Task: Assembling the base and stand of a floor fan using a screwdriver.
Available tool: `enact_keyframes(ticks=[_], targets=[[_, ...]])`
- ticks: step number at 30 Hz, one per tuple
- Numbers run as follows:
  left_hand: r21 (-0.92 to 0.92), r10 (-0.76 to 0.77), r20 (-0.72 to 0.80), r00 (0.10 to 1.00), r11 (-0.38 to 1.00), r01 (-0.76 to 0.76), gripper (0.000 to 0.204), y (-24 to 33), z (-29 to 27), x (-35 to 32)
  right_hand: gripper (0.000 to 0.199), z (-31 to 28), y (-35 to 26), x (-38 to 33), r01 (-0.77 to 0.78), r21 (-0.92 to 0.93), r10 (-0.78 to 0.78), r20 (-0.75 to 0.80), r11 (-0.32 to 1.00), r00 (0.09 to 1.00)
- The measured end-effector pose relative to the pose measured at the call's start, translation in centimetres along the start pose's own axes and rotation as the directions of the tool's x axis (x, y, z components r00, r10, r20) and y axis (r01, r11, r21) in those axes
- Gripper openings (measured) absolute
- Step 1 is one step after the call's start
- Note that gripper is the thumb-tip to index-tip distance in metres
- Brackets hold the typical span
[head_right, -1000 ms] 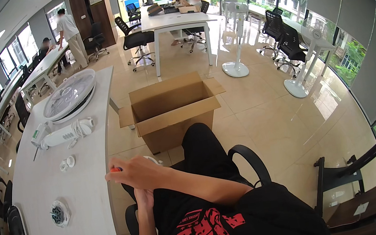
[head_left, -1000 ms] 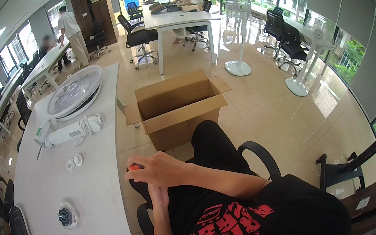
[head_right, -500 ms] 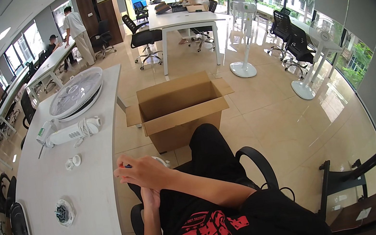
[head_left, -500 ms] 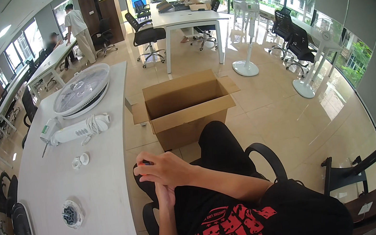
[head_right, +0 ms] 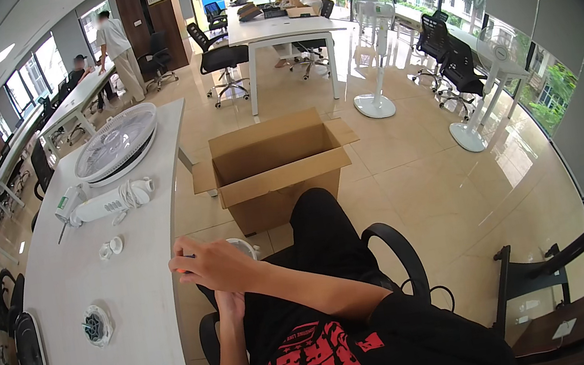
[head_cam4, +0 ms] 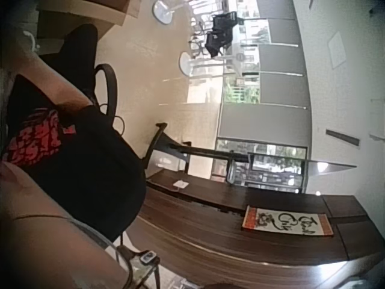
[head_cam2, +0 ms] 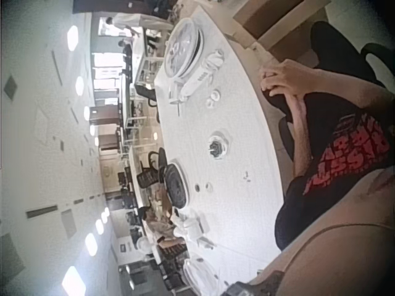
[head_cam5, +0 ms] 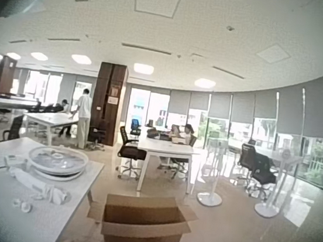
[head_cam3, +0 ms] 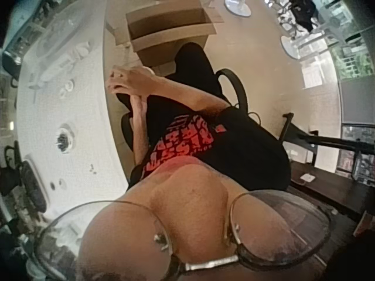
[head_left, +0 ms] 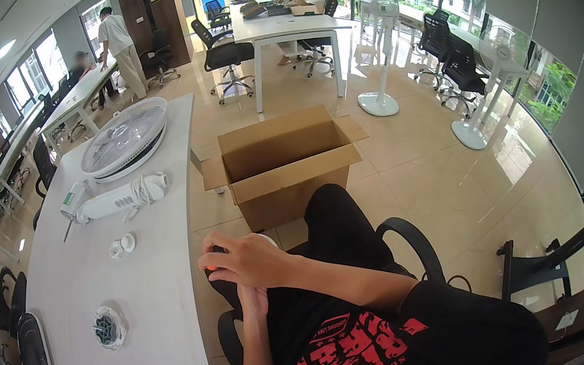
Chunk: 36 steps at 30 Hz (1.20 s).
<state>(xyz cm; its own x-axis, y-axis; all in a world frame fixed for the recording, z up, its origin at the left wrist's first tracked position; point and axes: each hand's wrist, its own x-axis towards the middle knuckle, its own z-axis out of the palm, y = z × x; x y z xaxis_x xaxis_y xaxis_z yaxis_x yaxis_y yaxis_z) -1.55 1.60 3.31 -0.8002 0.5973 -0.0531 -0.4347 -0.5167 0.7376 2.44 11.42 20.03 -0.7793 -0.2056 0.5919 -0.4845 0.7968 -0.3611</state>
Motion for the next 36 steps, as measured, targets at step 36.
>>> enact_keyframes(ticks=[36], targets=[[0.006,-0.084,-0.031,0.996,0.996,0.084,0.056,-1.9,-3.7,0.9,0.017,-0.5,0.2,0.2,0.099,0.087,-0.083,-0.178,0.991,0.981]])
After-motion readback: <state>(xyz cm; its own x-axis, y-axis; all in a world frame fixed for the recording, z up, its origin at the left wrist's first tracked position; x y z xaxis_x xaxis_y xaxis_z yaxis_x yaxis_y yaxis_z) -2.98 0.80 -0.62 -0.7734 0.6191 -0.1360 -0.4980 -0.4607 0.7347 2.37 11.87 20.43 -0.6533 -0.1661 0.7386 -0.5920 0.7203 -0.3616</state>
